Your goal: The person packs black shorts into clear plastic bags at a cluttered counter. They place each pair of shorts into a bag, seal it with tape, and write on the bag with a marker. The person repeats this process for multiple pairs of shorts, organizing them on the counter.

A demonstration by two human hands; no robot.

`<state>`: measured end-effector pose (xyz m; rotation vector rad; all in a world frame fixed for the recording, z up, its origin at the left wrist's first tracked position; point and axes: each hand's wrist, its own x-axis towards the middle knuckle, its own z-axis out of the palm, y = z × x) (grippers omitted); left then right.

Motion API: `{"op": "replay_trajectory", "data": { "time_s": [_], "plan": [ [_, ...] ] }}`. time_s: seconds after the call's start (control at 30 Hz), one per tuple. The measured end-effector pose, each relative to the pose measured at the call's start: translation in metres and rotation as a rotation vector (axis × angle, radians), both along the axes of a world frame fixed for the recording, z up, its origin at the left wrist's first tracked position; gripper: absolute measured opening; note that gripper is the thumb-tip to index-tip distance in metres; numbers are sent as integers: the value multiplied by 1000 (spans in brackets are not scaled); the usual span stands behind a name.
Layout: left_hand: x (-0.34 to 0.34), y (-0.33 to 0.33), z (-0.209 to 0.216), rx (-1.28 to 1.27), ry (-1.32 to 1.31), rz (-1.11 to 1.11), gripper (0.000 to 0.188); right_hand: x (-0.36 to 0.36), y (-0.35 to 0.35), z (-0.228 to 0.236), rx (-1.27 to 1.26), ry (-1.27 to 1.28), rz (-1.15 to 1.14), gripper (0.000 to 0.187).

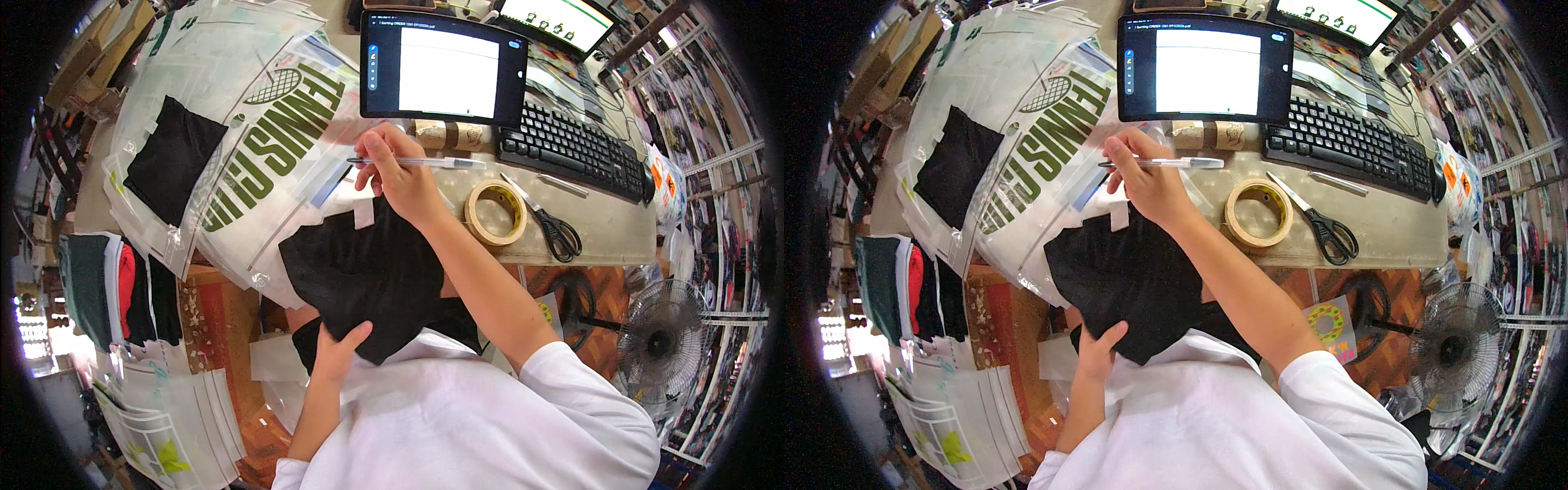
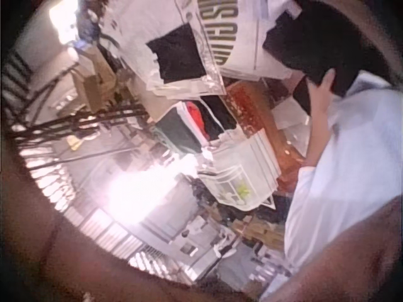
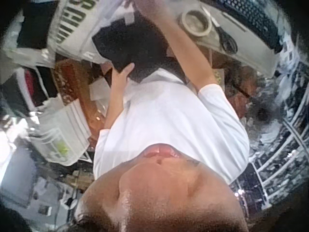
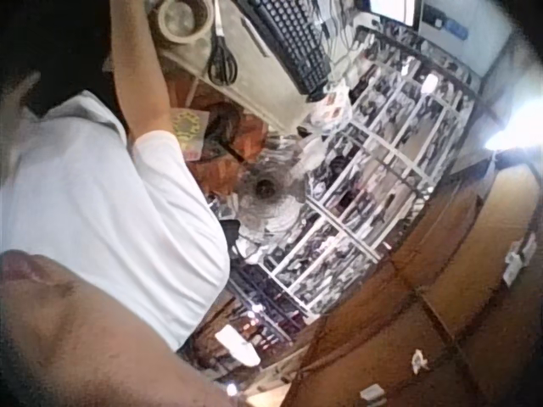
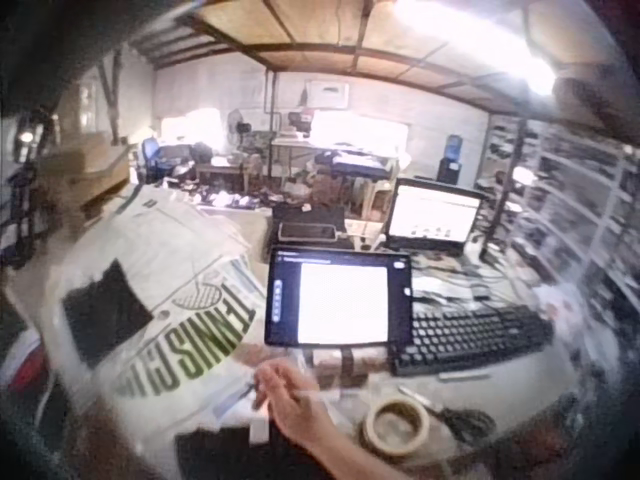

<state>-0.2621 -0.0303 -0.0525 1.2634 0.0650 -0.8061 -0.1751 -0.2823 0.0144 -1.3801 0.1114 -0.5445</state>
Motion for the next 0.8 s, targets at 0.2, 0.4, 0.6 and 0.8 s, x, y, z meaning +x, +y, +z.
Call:
{"op": "replay_trajectory", "data": {
  "time_s": [0.2,0.4,0.6,0.8],
  "plan": [
    [-2,92,49,-96,47,60,77,13,0,0,-82,24,27,32],
    [8,248,148,43,-618,890,58,14,18,-36,-22,241,-7,25],
    [116,297,321,271,-879,1152,39,7,-17,-47,-93,216,-80,27],
    [135,455,399,275,-874,1088,29,10,-19,-50,-243,158,-11,29]
  ]
}}
